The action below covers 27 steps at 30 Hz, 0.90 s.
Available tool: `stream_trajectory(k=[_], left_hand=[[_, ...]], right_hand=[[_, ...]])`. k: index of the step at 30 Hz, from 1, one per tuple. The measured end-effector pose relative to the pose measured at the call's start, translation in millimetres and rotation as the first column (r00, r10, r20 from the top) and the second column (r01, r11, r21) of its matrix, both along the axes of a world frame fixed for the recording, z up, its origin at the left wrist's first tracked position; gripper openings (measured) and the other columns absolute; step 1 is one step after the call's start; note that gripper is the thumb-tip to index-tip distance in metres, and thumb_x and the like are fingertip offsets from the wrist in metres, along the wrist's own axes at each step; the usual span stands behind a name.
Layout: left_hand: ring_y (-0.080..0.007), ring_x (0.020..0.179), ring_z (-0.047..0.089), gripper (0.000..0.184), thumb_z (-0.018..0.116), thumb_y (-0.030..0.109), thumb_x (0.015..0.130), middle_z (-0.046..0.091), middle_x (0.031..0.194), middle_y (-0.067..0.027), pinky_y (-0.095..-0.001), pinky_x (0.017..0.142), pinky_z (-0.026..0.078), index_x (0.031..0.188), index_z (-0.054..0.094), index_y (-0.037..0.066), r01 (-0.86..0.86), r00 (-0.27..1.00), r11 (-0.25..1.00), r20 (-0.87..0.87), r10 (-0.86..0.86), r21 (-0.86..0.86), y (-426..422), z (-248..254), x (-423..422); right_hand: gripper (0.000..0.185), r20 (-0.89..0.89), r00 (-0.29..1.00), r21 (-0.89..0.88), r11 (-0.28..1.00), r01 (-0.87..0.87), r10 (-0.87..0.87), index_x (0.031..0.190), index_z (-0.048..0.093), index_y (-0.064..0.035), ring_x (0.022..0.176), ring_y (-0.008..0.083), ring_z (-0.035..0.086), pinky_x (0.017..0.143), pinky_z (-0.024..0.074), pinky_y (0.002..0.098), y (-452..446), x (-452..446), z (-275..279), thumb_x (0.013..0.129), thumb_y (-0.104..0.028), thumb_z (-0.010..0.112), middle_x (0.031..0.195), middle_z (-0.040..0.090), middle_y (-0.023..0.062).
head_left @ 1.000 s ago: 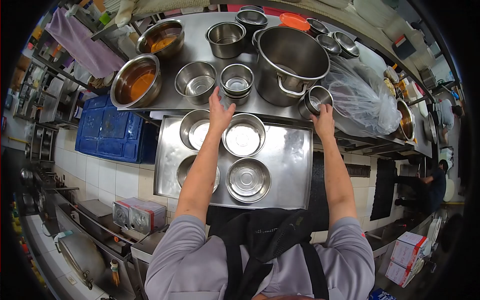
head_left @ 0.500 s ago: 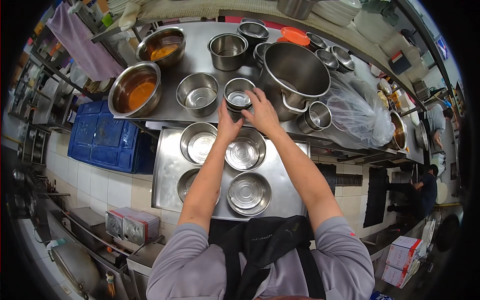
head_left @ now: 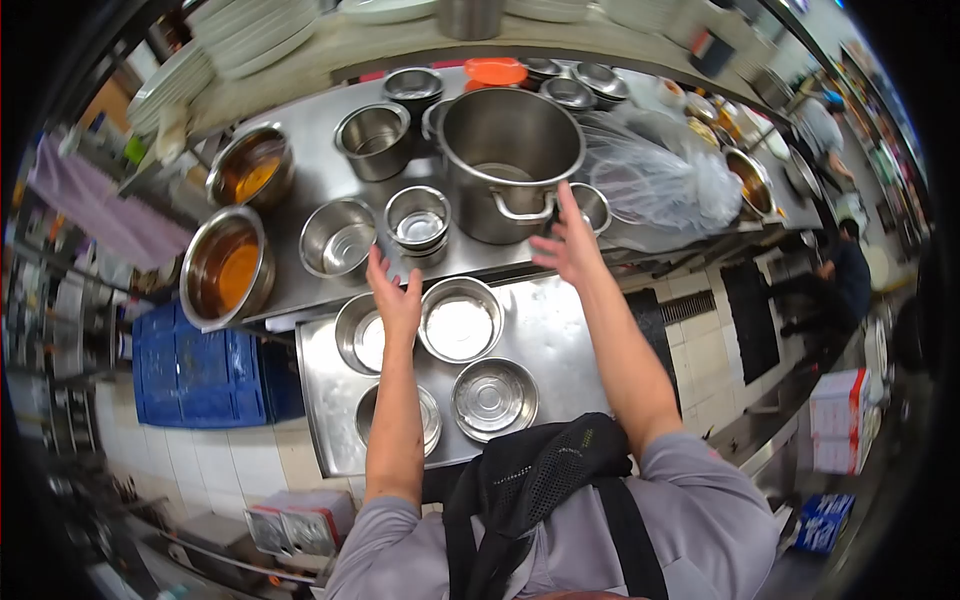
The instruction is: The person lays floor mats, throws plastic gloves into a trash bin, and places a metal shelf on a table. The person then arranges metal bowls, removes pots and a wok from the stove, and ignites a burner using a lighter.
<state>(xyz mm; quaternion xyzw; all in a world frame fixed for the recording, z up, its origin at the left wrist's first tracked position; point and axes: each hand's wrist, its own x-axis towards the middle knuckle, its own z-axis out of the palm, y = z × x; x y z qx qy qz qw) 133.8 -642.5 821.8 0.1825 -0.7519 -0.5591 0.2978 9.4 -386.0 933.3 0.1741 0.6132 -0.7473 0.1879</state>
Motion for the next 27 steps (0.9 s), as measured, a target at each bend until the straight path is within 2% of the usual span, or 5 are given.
stream_trajectory(k=[3,6,9,12,27], left_hand=[[-0.0328,0.133,0.046,0.083,0.072,0.007,0.086,0.033,0.154,-0.0187,-0.047,0.103,0.045,0.155,0.026,0.005,0.037,0.999,0.996,-0.042,-0.034,0.078,9.9,3.8,7.6],[-0.0313,0.135,0.044,0.08,0.07,0.008,0.088,0.033,0.156,-0.0166,-0.0466,0.105,0.043,0.155,0.026,0.005,0.054,0.995,0.986,-0.088,-0.04,0.158,21.7,16.6,23.7],[-0.0295,0.136,0.044,0.076,0.068,0.007,0.09,0.033,0.156,-0.0153,-0.0446,0.106,0.042,0.155,0.027,0.006,0.095,0.988,0.973,-0.139,-0.066,0.209,24.8,22.3,40.2],[-0.0297,0.137,0.044,0.076,0.068,0.008,0.091,0.033,0.158,-0.0147,-0.0442,0.107,0.042,0.155,0.026,0.005,0.112,0.982,0.979,-0.167,-0.083,0.172,17.9,19.9,56.8],[-0.0312,0.137,0.044,0.071,0.061,0.002,0.093,0.034,0.154,-0.0169,-0.0429,0.107,0.042,0.154,0.025,0.006,0.374,0.921,0.91,-0.189,-0.342,0.177,73.0,11.4,31.0]], right_hand=[[0.112,0.078,0.985,0.018,0.988,-0.156,0.155,0.154,0.031,-0.0104,0.114,0.052,0.056,0.101,0.0399,0.0659,-9.1,-35.7,18.0,0.072,-0.078,0.069,0.155,0.031,0.0259],[0.081,0.166,0.986,-0.004,1.0,-0.007,0.007,0.147,0.037,-0.0032,0.118,0.0569,0.052,0.096,0.0427,0.0705,-34.5,-63.6,6.4,0.08,-0.036,0.069,0.156,0.027,0.0265],[0.032,0.098,0.99,-0.117,0.987,0.109,-0.097,0.104,0.058,-0.0032,0.075,0.0326,0.06,0.065,0.0545,0.0539,-31.2,-65.7,-6.1,0.08,-0.022,0.066,0.093,0.058,0.0177],[0.012,0.04,0.989,-0.117,0.982,0.148,-0.144,0.085,0.06,-0.0057,0.057,0.0217,0.055,0.049,0.0486,0.0374,-8.8,-38.1,-15.1,0.079,-0.015,0.065,0.076,0.056,0.0108],[0.018,-0.102,0.924,-0.411,0.862,0.298,-0.368,0.089,0.057,-0.0096,0.06,0.0166,0.051,0.058,0.0459,0.0373,21.4,20.6,8.2,0.074,-0.012,0.067,0.075,0.054,0.0035]])
